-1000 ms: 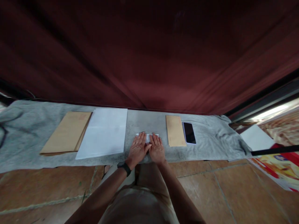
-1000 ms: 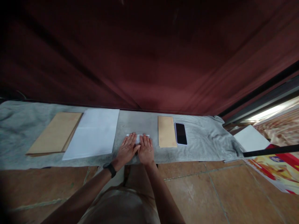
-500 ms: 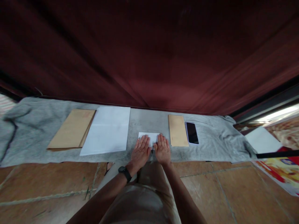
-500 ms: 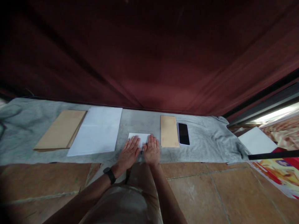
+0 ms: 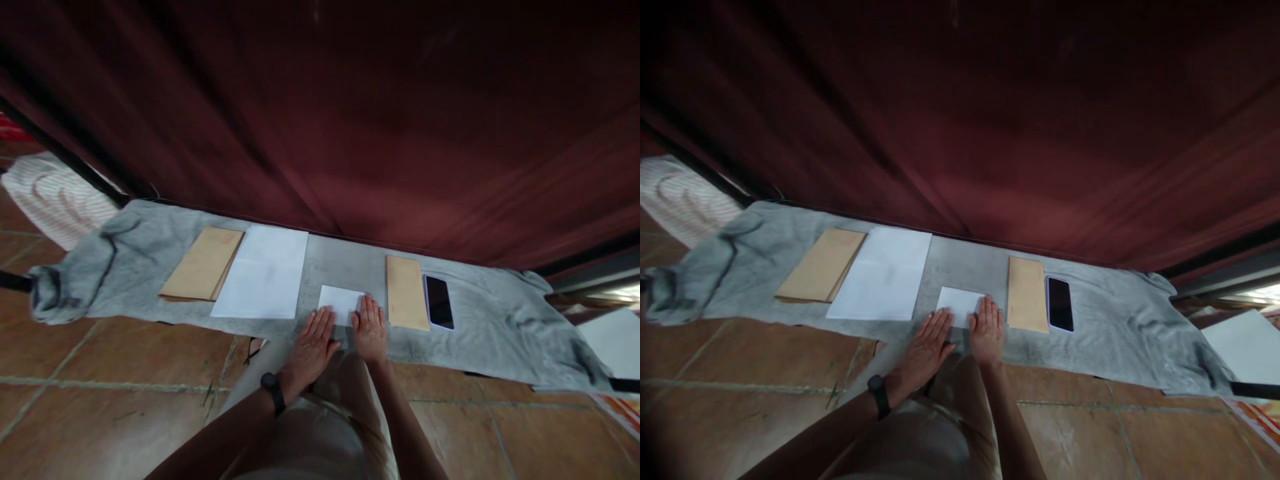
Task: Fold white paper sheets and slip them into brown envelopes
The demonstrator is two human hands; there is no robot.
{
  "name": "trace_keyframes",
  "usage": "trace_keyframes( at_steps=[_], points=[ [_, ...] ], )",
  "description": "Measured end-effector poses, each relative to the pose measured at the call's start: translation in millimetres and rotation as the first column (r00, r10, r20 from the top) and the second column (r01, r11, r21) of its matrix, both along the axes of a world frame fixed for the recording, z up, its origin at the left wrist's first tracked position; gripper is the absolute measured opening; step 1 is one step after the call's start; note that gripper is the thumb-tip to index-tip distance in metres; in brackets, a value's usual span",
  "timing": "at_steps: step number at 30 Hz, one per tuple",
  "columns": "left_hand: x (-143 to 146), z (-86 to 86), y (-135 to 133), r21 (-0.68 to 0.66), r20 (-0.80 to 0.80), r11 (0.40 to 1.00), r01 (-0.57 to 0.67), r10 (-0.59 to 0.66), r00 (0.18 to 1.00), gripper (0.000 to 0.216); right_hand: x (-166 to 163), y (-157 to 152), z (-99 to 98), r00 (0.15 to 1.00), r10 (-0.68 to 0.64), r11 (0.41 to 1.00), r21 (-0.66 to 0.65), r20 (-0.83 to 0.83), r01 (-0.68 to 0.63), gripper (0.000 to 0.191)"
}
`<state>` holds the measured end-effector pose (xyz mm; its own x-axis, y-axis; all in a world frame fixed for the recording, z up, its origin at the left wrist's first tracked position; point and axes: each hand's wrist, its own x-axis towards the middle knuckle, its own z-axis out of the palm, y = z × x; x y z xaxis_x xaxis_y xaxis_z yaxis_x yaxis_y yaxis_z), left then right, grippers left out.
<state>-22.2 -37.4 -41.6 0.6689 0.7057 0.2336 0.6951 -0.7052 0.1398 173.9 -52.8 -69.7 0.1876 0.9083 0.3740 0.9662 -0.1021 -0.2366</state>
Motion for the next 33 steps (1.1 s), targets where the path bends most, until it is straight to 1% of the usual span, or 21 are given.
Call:
trace_keyframes(
  at_steps=[2,4,6,7,11,14,16,17,20,22,24,28,33],
  points=[
    [4,0.4,-6,-0.001,-0.009,0.999,0.033,-0.033,0.999,0.061,-5,-5,3.2,0.999,0.045,0.999,-0.014,-0.015,-0.045,0.054],
    [7,-0.2,-9,-0.006,-0.01,0.999,0.034,-0.034,0.999,0.06,-14,-14,5.9,0.989,0.144,0.989,-0.043,-0.016,-0.144,0.053],
    [4,-1.8,-10,-0.006,-0.007,0.999,0.036,-0.036,0.999,0.061,-24,-26,7.4,0.972,0.233,0.97,-0.071,-0.004,-0.233,0.051],
    [1,-2.9,-9,-0.004,-0.005,0.999,0.044,-0.044,0.999,0.061,-28,-32,7.7,0.97,0.244,0.967,-0.075,0.004,-0.244,0.05],
    [-12,-5.8,-8,0.013,0.005,0.999,0.044,-0.044,0.999,0.059,-28,-51,7.6,0.979,0.199,0.977,-0.087,0.049,-0.195,0.051],
    [-9,-3.3,-5,0.017,0.023,1.0,0.013,-0.013,1.0,0.058,-19,-57,7.1,0.976,0.199,0.977,-0.1,0.083,-0.19,0.051],
    [4,0.2,0,0.012,0.039,0.999,0.031,-0.031,0.999,0.056,-15,-58,5.7,0.973,0.209,0.974,-0.102,0.094,-0.2,0.052],
    [13,1.8,5,0.008,0.045,0.998,0.059,-0.059,0.997,0.055,-14,-58,4.6,0.972,0.216,0.973,-0.099,0.094,-0.207,0.052],
    [41,4.0,24,-0.015,0.043,0.993,0.115,-0.114,0.993,0.051,-12,-59,0.1,0.966,0.245,0.968,-0.079,0.077,-0.239,0.051],
    [54,2.6,39,-0.039,0.036,0.995,0.093,-0.092,0.995,0.052,-11,-59,-2.3,0.968,0.244,0.969,-0.055,0.054,-0.241,0.051],
    [59,-0.1,53,-0.054,0.032,0.997,0.063,-0.061,0.998,0.055,-10,-58,-2.9,0.974,0.223,0.974,-0.041,0.031,-0.221,0.052],
    [51,-4.6,71,-0.064,0.027,0.998,0.004,-0.002,1.0,0.058,-7,-58,0.4,0.978,0.207,0.978,-0.039,-0.008,-0.207,0.052],
    [31,-2.5,77,-0.072,0.025,0.997,-0.043,0.044,0.999,0.055,2,-56,7.5,0.982,0.175,0.984,-0.012,-0.065,-0.176,0.048]
  ],
)
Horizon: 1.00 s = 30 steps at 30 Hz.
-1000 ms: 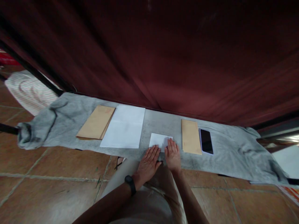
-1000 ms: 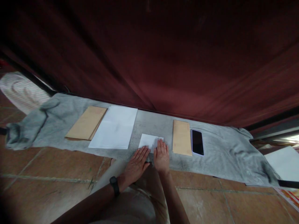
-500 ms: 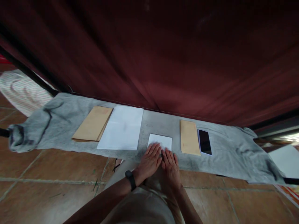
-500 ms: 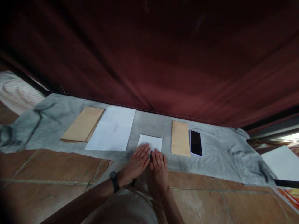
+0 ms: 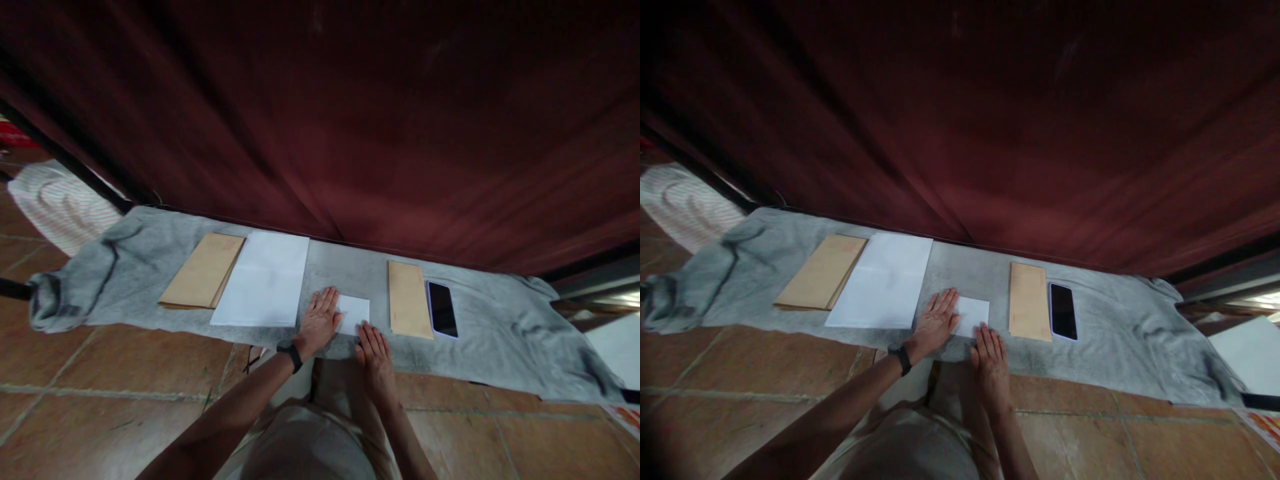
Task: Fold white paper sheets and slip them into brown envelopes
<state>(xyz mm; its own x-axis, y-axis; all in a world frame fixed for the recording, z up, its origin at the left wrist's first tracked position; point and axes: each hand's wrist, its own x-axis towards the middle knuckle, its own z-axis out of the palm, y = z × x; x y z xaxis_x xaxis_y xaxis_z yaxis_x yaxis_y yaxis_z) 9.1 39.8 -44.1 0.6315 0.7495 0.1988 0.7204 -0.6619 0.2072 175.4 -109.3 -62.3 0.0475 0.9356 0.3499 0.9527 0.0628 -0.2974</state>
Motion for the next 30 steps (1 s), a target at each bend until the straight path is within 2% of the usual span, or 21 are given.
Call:
trace_keyframes(
  at_steps=[3,7,11,15,18,20,24,27,29,30],
  points=[
    [-5,5.3,5,0.004,0.011,1.0,-0.002,0.002,1.0,0.051,7,14,6.4,0.999,-0.011,1.0,-0.013,-0.043,0.011,0.043],
    [-1,15.8,22,-0.045,-0.017,0.999,0.007,-0.008,1.0,0.043,20,52,16.4,0.997,-0.055,0.998,-0.022,-0.059,0.054,0.041],
    [5,25.5,40,-0.113,-0.04,0.994,-0.007,0.002,0.999,0.034,33,89,27.2,0.998,-0.067,0.992,-0.112,-0.009,0.065,0.043],
    [8,31.1,51,-0.164,-0.027,0.986,-0.016,0.012,1.0,0.024,40,107,34.7,0.998,-0.044,0.981,-0.189,0.034,0.05,0.041],
    [9,38.4,55,-0.167,-0.009,0.986,-0.006,0.005,1.0,0.014,43,110,41.1,0.997,-0.055,0.979,-0.192,0.046,0.063,0.036],
    [9,49.9,55,-0.167,0.007,0.986,0.005,-0.004,1.0,0.011,46,109,50.9,0.998,-0.051,0.981,-0.184,0.029,0.056,0.032],
    [6,93.1,52,-0.137,0.08,0.99,0.025,-0.014,0.997,0.015,58,102,88.0,0.997,-0.062,0.996,-0.071,-0.04,0.059,0.031],
    [1,124.7,45,0.001,0.19,0.993,0.12,-0.118,0.975,0.018,66,90,114.3,0.995,-0.062,0.996,0.056,-0.082,0.067,0.034],
    [-4,130.9,36,0.066,0.18,0.979,0.191,-0.2,0.963,0.021,68,80,118.8,0.995,-0.065,0.994,0.077,-0.08,0.071,0.036],
    [-7,128.0,30,0.077,0.156,0.971,0.224,-0.234,0.96,0.022,66,73,116.0,0.995,-0.067,0.995,0.073,-0.069,0.072,0.036]
  ],
)
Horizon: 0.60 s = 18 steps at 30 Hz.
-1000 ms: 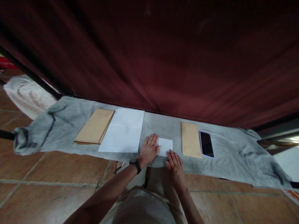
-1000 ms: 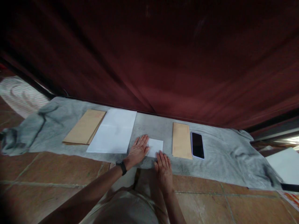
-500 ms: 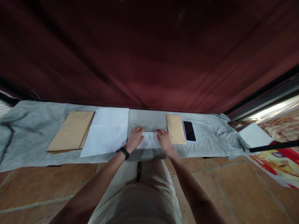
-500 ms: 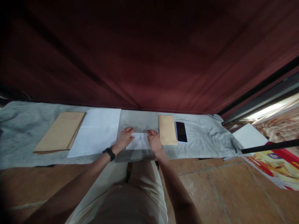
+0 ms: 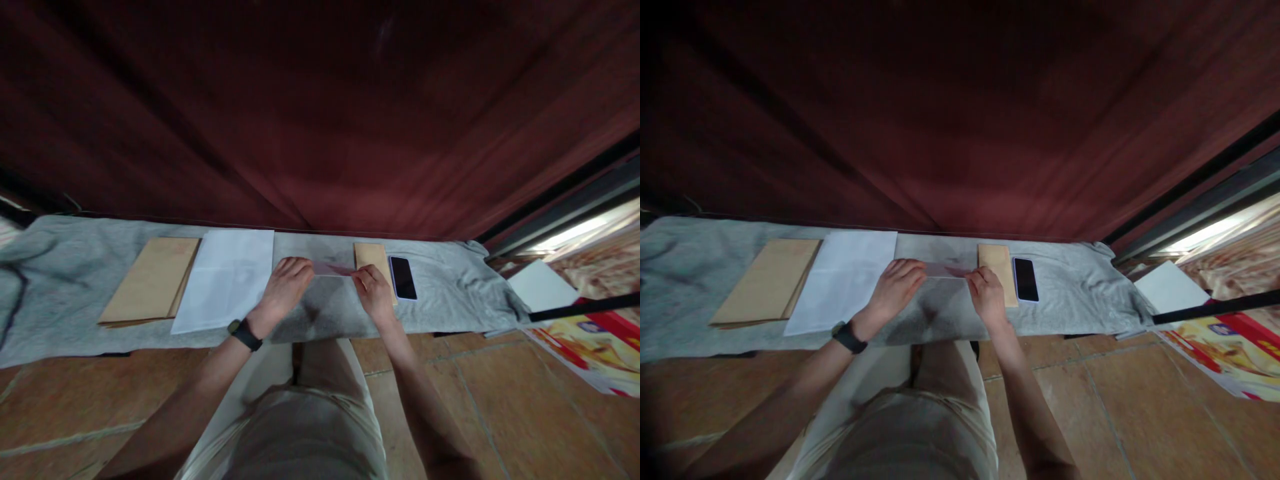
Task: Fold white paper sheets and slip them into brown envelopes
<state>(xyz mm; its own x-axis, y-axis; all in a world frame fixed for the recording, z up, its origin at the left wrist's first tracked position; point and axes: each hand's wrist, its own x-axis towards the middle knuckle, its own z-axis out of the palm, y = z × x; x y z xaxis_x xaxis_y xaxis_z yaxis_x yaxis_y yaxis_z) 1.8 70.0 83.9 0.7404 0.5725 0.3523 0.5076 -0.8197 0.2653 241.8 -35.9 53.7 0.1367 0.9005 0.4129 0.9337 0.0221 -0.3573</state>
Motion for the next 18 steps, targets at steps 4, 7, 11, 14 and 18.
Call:
trace_keyframes(
  at_steps=[4,7,11,14,18],
  points=[
    [-16,-43.3,-30,0.004,-0.116,0.998,0.066,-0.065,0.991,0.024,-13,-30,-34.9,0.992,0.108,0.993,-0.054,0.061,-0.105,0.031],
    [-29,-83.0,-52,0.006,-0.165,0.994,0.113,-0.11,0.98,0.026,-24,-53,-64.6,0.985,0.16,0.984,-0.086,0.068,-0.154,0.026],
    [-40,-111.1,-67,-0.007,-0.188,0.992,0.127,-0.126,0.974,0.031,-33,-74,-86.4,0.986,0.161,0.981,-0.119,0.036,-0.155,0.029],
    [-42,-113.7,-68,-0.04,-0.196,0.991,0.124,-0.13,0.972,0.033,-38,-78,-91.5,0.989,0.148,0.985,-0.084,-0.019,-0.149,0.032],
    [-42,-111.0,-68,-0.076,-0.197,0.989,0.125,-0.138,0.971,0.033,-54,-71,-93.6,0.985,0.133,0.988,-0.061,-0.109,-0.14,0.035]
  ],
)
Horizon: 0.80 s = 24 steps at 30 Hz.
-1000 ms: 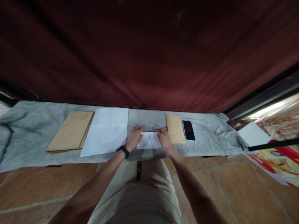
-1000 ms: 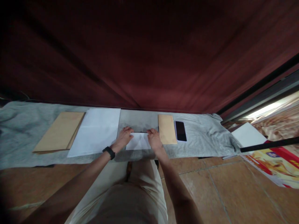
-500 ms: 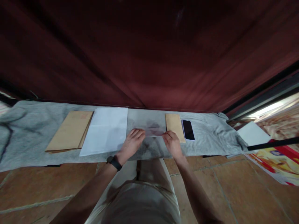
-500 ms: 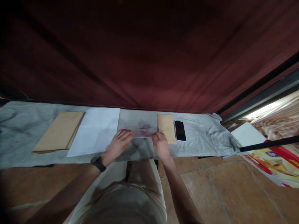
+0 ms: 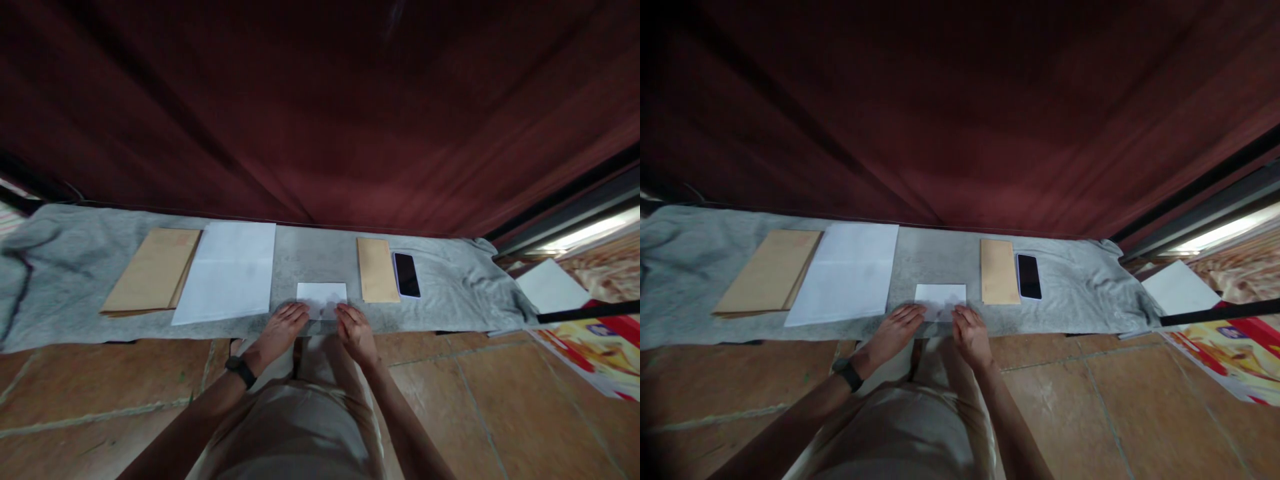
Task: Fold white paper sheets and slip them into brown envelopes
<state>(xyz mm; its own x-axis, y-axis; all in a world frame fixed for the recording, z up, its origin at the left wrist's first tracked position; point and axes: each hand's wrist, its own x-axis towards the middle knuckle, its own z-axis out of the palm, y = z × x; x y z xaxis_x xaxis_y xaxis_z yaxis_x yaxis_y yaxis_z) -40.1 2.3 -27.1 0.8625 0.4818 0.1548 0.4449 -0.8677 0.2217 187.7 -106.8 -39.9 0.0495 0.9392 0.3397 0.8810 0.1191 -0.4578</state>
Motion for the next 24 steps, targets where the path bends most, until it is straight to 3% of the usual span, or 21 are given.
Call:
trace_keyframes(
  at_steps=[7,12,15,24],
  points=[
    [5,-5.6,-9,0.004,0.066,0.996,-0.093,0.092,0.994,0.034,-39,33,-7.8,0.999,-0.033,0.997,-0.067,0.036,0.035,0.043],
    [11,-12.0,-12,0.017,0.079,0.99,-0.141,0.139,0.987,0.034,-41,47,-11.3,0.987,-0.108,0.99,-0.079,0.115,0.118,0.046],
    [12,-13.3,-12,0.011,0.092,0.991,-0.137,0.135,0.987,0.032,-32,46,-11.9,0.973,-0.173,0.979,-0.086,0.152,0.187,0.051],
    [37,4.4,-14,0.02,0.021,0.977,-0.211,0.211,0.977,0.035,-23,16,-17.0,0.966,-0.171,0.978,-0.09,0.192,0.191,0.05]
  ],
)
